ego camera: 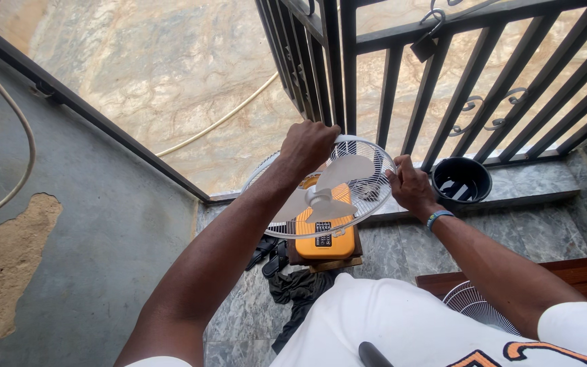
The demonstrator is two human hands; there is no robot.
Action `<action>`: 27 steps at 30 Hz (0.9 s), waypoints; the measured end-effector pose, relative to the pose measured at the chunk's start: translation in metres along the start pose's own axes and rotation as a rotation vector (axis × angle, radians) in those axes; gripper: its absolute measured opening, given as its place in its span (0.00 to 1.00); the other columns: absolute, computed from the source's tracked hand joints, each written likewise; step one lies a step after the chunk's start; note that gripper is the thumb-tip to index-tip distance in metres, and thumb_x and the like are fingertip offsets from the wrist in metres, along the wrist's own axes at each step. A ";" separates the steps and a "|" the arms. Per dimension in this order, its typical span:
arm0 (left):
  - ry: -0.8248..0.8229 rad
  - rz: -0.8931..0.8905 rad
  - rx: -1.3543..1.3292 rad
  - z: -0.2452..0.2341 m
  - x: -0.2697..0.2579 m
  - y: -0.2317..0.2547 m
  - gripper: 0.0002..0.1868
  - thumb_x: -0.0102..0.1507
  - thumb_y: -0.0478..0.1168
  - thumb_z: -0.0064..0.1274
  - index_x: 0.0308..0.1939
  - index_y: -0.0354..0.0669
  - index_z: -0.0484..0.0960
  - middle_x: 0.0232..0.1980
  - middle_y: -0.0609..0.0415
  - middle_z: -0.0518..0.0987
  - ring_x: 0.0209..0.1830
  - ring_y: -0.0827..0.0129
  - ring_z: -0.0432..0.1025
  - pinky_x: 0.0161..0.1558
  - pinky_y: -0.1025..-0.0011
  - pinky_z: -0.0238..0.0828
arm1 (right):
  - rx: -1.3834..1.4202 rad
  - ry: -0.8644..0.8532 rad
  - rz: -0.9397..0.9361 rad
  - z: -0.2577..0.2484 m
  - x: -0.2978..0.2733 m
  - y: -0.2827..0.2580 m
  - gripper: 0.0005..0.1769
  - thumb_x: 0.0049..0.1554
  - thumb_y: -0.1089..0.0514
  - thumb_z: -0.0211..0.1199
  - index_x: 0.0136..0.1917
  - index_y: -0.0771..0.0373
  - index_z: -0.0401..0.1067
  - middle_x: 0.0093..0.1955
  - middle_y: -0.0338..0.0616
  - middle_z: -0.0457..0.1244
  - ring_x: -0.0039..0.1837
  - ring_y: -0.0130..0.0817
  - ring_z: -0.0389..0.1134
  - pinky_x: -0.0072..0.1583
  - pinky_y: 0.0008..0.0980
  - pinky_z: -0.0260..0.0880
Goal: The person assembles a portable electric fan by hand. They attach the front wire cage to the fan body, align the tabs, and press it into place. The person then adjusts the fan head angle and positions the unit on a small wooden stand.
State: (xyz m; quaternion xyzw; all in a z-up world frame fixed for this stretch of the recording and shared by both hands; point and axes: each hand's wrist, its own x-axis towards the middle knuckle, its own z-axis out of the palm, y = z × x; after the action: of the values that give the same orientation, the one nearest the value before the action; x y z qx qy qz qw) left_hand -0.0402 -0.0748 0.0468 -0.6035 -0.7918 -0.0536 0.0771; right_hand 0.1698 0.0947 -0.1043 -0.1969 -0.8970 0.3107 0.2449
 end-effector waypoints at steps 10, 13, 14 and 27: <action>-0.018 0.034 0.048 0.002 0.002 0.013 0.06 0.66 0.39 0.55 0.42 0.39 0.82 0.24 0.52 0.80 0.15 0.76 0.70 0.15 0.75 0.64 | -0.048 0.109 -0.052 -0.001 0.000 -0.009 0.10 0.64 0.57 0.61 0.50 0.61 0.62 0.38 0.55 0.69 0.41 0.46 0.75 0.40 0.42 0.77; -0.026 0.030 0.061 0.001 0.002 0.013 0.06 0.67 0.38 0.55 0.41 0.39 0.82 0.24 0.52 0.80 0.15 0.77 0.70 0.15 0.75 0.64 | -0.076 0.146 -0.081 -0.007 0.002 -0.016 0.10 0.60 0.58 0.65 0.45 0.61 0.64 0.38 0.52 0.66 0.39 0.42 0.73 0.40 0.41 0.74; -0.035 0.017 0.062 0.000 0.002 0.012 0.05 0.67 0.37 0.54 0.41 0.40 0.83 0.25 0.52 0.81 0.16 0.77 0.70 0.15 0.75 0.64 | -0.088 0.146 -0.091 -0.008 0.003 -0.018 0.10 0.60 0.59 0.65 0.46 0.62 0.64 0.38 0.52 0.66 0.39 0.42 0.72 0.40 0.41 0.73; 0.006 -0.048 0.050 0.003 -0.005 0.005 0.07 0.67 0.40 0.54 0.38 0.42 0.83 0.24 0.54 0.81 0.16 0.77 0.69 0.16 0.73 0.66 | 0.261 0.028 0.223 0.029 -0.017 0.014 0.18 0.54 0.62 0.69 0.54 0.62 0.64 0.44 0.50 0.69 0.50 0.41 0.75 0.50 0.40 0.75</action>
State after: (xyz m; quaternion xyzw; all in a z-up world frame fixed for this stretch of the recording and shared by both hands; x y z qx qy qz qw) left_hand -0.0348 -0.0776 0.0433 -0.5820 -0.8069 -0.0373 0.0933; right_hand 0.1703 0.0828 -0.1391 -0.2659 -0.8182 0.4471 0.2449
